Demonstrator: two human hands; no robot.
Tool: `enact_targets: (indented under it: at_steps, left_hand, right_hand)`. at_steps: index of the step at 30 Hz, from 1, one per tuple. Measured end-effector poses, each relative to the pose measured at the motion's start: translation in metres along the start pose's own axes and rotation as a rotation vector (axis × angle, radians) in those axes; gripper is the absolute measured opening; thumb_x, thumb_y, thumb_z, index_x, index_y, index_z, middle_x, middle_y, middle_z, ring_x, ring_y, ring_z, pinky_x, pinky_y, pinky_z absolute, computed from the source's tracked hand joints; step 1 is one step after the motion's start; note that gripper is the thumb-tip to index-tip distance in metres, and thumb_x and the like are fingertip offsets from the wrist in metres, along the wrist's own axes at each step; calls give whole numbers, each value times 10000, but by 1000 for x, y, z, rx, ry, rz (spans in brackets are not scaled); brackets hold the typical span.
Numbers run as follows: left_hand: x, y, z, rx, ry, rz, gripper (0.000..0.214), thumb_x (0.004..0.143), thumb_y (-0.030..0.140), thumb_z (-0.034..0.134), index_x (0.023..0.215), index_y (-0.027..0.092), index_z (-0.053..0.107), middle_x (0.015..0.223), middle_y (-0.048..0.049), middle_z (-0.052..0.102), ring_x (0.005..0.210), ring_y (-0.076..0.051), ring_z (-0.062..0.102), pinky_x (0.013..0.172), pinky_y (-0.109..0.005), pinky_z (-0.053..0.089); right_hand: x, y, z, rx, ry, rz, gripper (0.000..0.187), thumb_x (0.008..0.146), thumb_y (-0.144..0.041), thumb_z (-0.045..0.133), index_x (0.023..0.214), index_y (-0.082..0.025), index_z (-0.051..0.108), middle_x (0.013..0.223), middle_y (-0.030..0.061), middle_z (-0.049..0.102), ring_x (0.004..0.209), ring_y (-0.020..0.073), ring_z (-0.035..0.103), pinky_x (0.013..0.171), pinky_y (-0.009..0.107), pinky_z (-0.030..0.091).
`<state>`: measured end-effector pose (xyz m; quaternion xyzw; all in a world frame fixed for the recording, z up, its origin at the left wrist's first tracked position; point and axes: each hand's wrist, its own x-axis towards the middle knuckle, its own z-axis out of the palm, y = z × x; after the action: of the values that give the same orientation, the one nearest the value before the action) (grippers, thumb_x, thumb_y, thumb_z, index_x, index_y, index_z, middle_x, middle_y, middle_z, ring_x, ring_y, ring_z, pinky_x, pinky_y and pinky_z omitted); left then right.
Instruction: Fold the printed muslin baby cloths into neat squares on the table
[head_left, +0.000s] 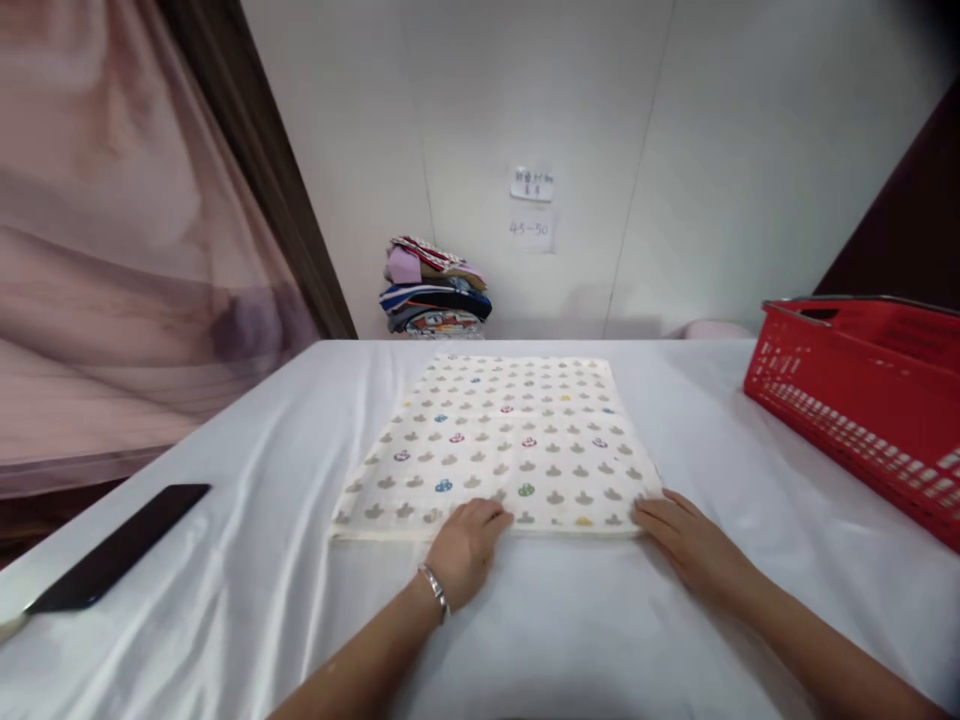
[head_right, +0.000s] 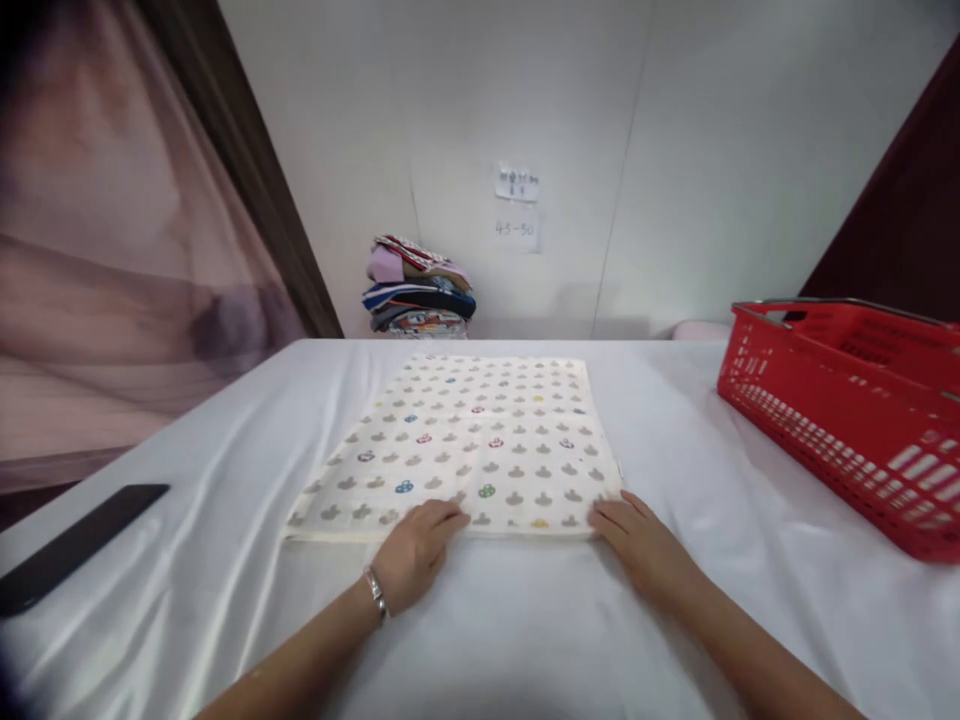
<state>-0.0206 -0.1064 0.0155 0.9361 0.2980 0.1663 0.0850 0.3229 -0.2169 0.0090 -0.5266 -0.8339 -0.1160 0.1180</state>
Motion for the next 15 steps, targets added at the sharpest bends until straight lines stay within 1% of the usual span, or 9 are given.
enact_targets:
  at_steps: [4,7,10,12,15]
  left_hand:
    - [-6,-11,-10,61,12,-90,513,668,-13,387,1075,241,569,1039,-64,581,960,-199,503,824,-378,438]
    - [-16,-26,-21,129,30,-189,496,674,-23,373,1042,236,582,1035,-62,584,967,-200,508,818,-369,434]
    - [-31,-44,-33,202,31,-280,502,670,-35,365,1031,235,584,1063,-55,587,994,-203,510,825,-363,428]
    - [-42,-58,-41,250,26,-334,509,663,-38,369,1036,232,585,1072,-54,590,1007,-203,514,835,-360,424]
    - [-59,-79,-50,316,42,-413,515,650,-39,385,1045,220,588,1093,-60,590,1039,-209,513,868,-365,414]
  right_hand:
    - [2,6,6,-51,1,-43,474,801,-51,366,1204,-244,525,1150,69,604,1068,179,549,973,437,388]
    - [7,4,6,-98,-15,-56,509,768,-12,354,1195,-227,527,1131,75,607,1040,188,561,965,450,389]
    - [13,-4,8,-141,-28,-61,542,739,17,343,1194,-221,518,1079,72,616,979,193,583,947,468,394]
    - [15,-11,12,-178,1,-66,575,722,31,335,1207,-229,505,1040,68,623,945,199,592,930,479,401]
    - [18,-17,21,-220,89,-68,593,709,45,320,1186,-245,519,1004,63,629,915,206,598,882,460,432]
